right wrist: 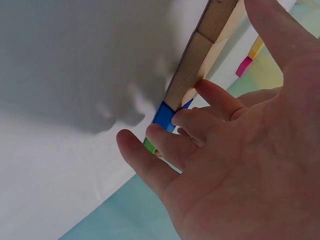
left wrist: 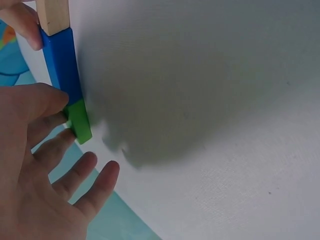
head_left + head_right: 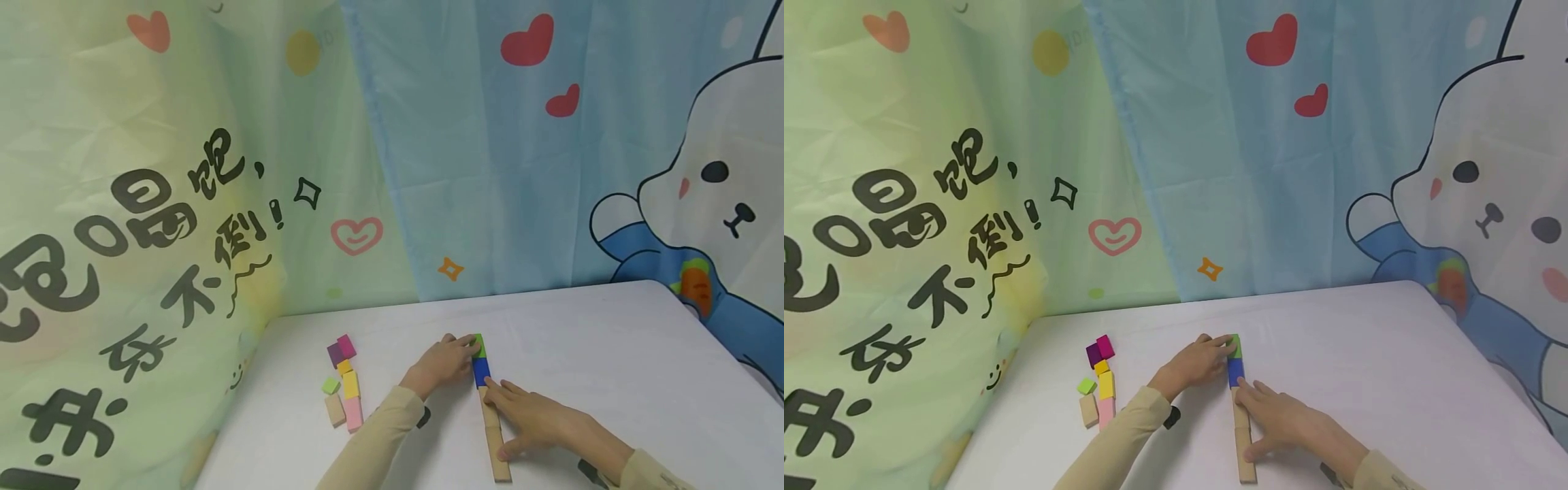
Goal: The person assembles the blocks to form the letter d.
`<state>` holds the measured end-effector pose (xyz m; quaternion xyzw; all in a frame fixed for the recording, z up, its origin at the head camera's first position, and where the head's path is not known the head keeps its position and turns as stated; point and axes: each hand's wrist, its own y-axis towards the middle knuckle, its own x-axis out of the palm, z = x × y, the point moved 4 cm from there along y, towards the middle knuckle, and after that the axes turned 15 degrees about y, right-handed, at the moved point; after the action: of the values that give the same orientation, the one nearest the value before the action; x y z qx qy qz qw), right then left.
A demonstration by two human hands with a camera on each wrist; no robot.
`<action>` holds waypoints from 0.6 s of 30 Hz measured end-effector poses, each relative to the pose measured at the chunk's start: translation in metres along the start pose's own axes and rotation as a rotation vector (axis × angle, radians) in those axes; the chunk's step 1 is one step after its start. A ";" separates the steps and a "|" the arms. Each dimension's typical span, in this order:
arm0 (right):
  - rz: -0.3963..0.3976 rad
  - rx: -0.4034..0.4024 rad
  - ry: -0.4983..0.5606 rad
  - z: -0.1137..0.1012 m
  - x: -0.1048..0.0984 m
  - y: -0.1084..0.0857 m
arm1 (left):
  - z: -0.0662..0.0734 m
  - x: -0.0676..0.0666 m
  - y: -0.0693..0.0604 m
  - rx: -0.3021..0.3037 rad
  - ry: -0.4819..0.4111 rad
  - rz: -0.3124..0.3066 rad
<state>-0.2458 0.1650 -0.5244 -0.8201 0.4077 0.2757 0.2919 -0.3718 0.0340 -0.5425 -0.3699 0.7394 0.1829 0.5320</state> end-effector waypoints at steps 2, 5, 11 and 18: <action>0.002 0.001 -0.002 0.000 0.000 0.000 | 0.000 -0.001 0.000 -0.001 -0.004 0.003; 0.006 0.011 -0.013 0.000 0.000 0.000 | 0.000 -0.001 0.000 -0.001 -0.012 0.007; 0.003 0.033 -0.029 0.000 0.000 0.002 | 0.001 -0.001 -0.001 -0.014 -0.016 0.038; 0.003 0.033 -0.026 -0.002 0.001 0.003 | 0.002 -0.001 -0.001 -0.049 0.014 0.125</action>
<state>-0.2474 0.1619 -0.5247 -0.8109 0.4095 0.2801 0.3102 -0.3696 0.0355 -0.5425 -0.3371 0.7601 0.2313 0.5051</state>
